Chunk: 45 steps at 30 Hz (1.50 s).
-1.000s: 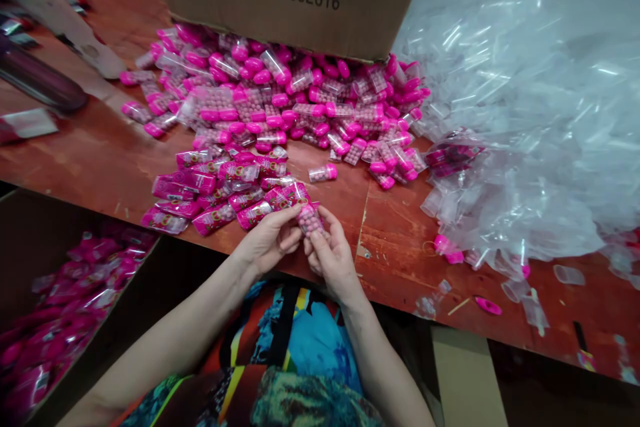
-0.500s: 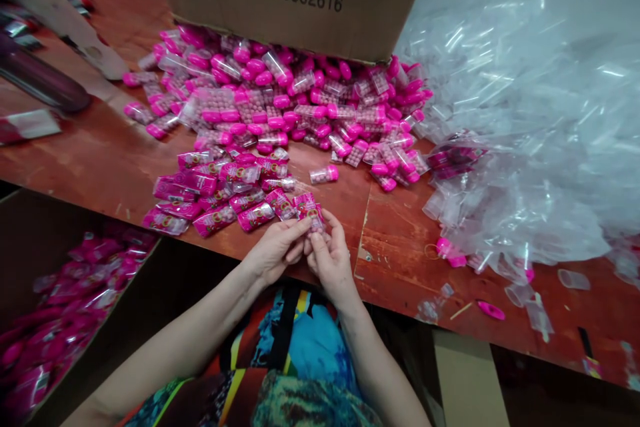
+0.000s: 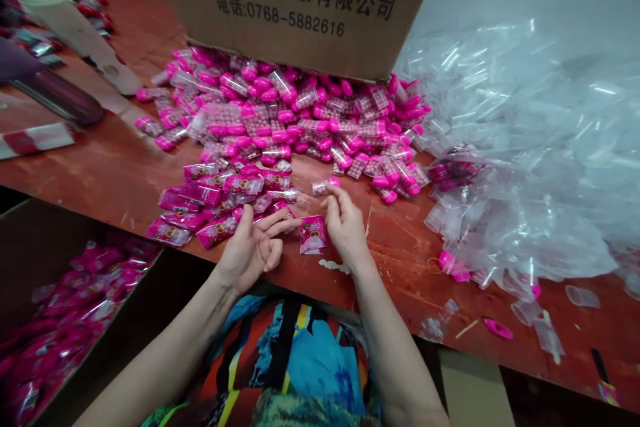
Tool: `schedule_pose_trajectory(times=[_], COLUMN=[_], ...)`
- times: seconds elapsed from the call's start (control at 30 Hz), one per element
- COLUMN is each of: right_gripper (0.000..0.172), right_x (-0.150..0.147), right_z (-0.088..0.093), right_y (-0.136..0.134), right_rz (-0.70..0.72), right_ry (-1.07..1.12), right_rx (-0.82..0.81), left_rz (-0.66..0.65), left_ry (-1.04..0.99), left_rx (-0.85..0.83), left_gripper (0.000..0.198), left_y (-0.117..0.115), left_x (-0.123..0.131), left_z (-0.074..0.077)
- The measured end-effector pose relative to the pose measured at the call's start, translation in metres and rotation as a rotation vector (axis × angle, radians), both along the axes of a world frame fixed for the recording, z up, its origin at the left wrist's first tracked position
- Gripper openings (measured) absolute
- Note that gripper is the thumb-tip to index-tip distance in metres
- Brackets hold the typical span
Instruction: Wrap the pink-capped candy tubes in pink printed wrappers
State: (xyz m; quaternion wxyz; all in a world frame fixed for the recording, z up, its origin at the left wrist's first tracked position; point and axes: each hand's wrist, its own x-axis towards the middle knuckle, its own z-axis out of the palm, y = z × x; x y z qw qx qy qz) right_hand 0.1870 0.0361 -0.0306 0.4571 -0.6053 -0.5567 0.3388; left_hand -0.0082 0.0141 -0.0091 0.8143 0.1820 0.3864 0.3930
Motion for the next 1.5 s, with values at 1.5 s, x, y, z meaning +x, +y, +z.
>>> schedule_pose_trajectory(times=[1.5], right_gripper=[0.05], right_x=[0.01], right_z=[0.0], right_y=[-0.063], right_rz=[-0.127], right_ry=[0.685], right_rx=[-0.231], left_rz=[-0.084], left_ry=[0.549], left_rx=[0.415], left_gripper=[0.038], left_y=[-0.022], left_x=[0.048], left_z=[-0.012])
